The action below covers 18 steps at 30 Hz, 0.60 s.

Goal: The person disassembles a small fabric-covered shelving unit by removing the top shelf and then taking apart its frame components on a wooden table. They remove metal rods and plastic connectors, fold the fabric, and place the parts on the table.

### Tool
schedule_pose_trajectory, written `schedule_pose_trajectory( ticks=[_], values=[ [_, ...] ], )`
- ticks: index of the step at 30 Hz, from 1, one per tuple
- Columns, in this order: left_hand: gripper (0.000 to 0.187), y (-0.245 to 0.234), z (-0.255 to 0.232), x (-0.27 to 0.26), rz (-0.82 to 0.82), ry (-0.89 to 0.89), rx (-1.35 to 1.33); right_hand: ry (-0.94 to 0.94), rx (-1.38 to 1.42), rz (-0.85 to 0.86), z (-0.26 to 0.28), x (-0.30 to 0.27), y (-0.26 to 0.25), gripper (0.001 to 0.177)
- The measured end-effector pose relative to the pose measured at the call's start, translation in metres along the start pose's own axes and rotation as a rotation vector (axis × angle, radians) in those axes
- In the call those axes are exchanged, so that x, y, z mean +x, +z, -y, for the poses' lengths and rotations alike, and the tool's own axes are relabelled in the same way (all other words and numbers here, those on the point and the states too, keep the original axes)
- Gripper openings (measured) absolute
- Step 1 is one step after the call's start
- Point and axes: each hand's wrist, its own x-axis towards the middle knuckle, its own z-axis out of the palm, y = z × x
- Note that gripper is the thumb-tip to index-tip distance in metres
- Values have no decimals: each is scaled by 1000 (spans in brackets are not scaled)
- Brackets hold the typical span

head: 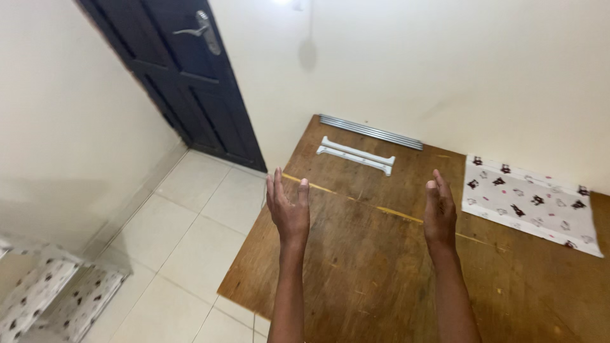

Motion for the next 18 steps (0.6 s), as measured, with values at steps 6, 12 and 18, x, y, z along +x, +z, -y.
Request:
schedule_pose_trajectory(
  ticks=[6, 12, 18],
  values=[
    [84, -99, 19, -18, -171, -179, -18, -234, 14, 303, 22, -40, 71, 69],
    [85, -199, 46, -36, -344, -283, -125, -293, -150, 524, 55, -96, 162, 70],
    [82, -311, 92, -33, -525, -233, -131, -364, -46, 747, 87, -174, 269, 72]
  ],
)
